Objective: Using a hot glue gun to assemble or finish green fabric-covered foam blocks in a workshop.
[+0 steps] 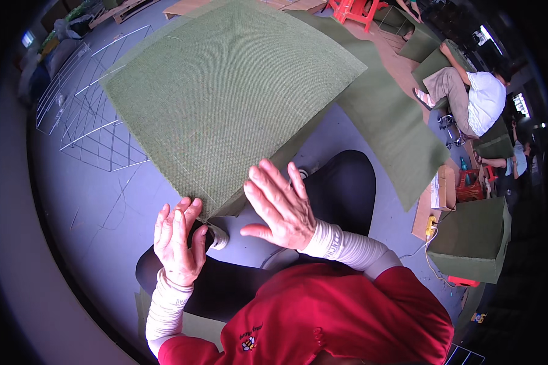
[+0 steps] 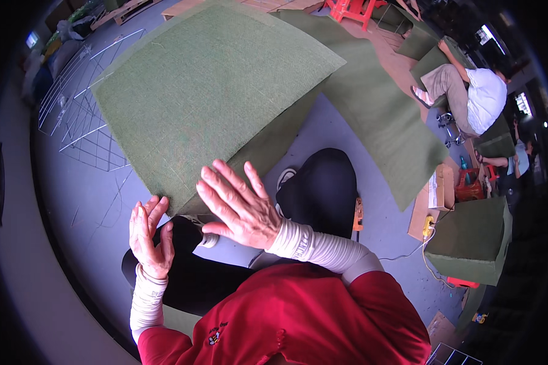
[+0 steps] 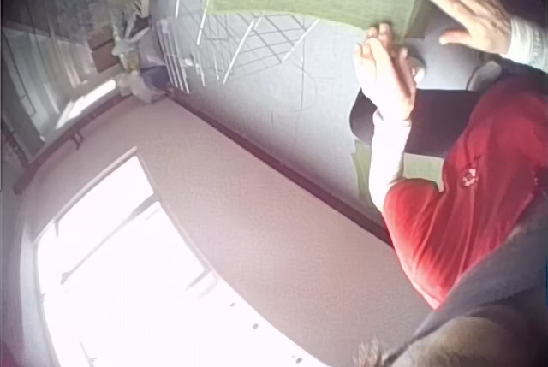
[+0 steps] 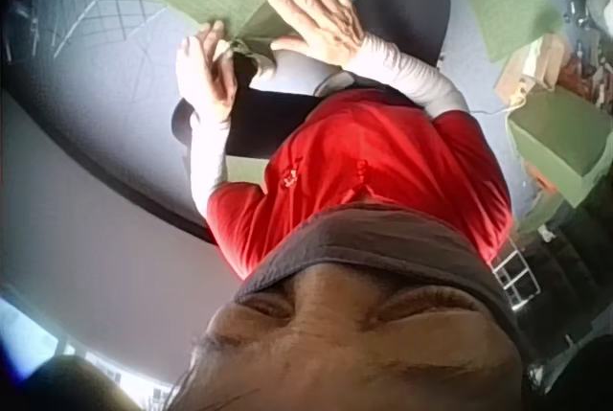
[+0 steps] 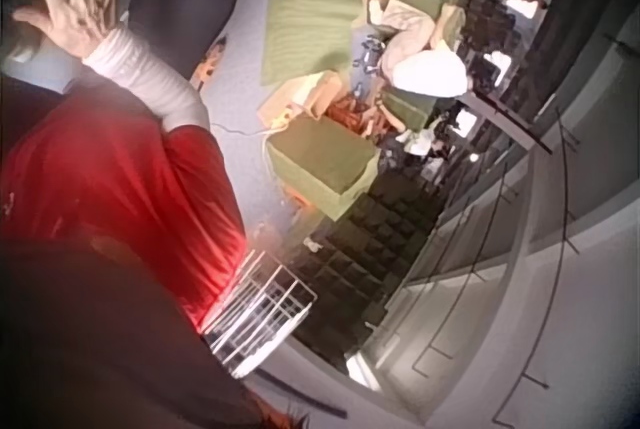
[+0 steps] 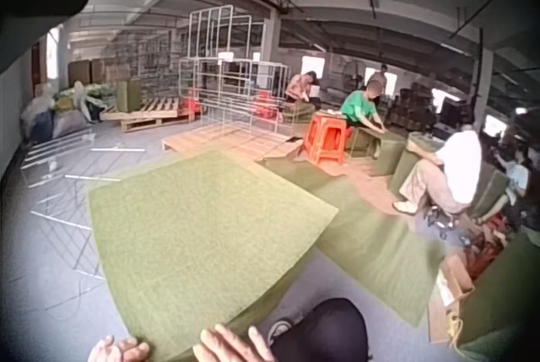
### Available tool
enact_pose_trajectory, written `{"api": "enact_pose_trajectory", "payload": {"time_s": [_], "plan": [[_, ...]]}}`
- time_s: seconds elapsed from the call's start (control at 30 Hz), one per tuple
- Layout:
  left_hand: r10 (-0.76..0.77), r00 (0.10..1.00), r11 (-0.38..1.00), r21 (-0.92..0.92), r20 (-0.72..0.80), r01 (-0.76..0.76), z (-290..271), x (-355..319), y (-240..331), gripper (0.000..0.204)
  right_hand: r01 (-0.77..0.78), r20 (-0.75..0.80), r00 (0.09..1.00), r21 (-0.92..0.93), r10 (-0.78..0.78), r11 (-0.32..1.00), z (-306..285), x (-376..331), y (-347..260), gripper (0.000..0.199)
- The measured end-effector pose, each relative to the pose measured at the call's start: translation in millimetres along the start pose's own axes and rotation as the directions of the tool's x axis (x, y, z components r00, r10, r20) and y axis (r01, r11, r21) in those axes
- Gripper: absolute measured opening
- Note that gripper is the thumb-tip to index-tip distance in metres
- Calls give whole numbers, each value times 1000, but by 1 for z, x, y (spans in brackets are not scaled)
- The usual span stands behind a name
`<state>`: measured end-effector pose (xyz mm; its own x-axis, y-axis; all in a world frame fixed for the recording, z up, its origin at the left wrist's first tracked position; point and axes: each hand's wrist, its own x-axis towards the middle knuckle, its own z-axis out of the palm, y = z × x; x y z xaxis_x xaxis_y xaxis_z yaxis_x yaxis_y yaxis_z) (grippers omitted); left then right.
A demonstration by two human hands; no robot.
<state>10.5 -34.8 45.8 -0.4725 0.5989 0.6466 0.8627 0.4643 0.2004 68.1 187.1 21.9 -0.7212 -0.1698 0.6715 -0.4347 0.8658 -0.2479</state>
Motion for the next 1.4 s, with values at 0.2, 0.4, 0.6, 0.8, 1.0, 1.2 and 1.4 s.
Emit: {"api": "enact_pose_trajectory", "payload": {"time_s": [0.2,0.4,0.6,0.8,1.0,1.2,1.4], "plan": [[12,999,978,206,-30,-6,-2,2,7,50,-19,108,994,62,13,998,5,0,13,83],[45,986,970,230,158,-81,17,24,44,39,-170,49,984,-53,172,984,-14,6,46,90],[4,974,951,300,229,-74,25,21,39,42,-192,2,981,-18,192,981,-22,1,73,91],[10,976,952,297,219,-76,28,19,38,41,-266,2,962,-220,273,939,-36,6,118,87],[4,977,948,311,213,-72,30,17,36,41,-375,-138,924,-155,356,914,-31,-2,130,88],[4,979,938,337,206,-75,31,15,35,41,-352,-55,935,-240,349,905,-29,2,129,90],[8,979,934,347,202,-79,32,14,36,40,-359,-74,933,-146,351,922,-25,1,129,94]]}}
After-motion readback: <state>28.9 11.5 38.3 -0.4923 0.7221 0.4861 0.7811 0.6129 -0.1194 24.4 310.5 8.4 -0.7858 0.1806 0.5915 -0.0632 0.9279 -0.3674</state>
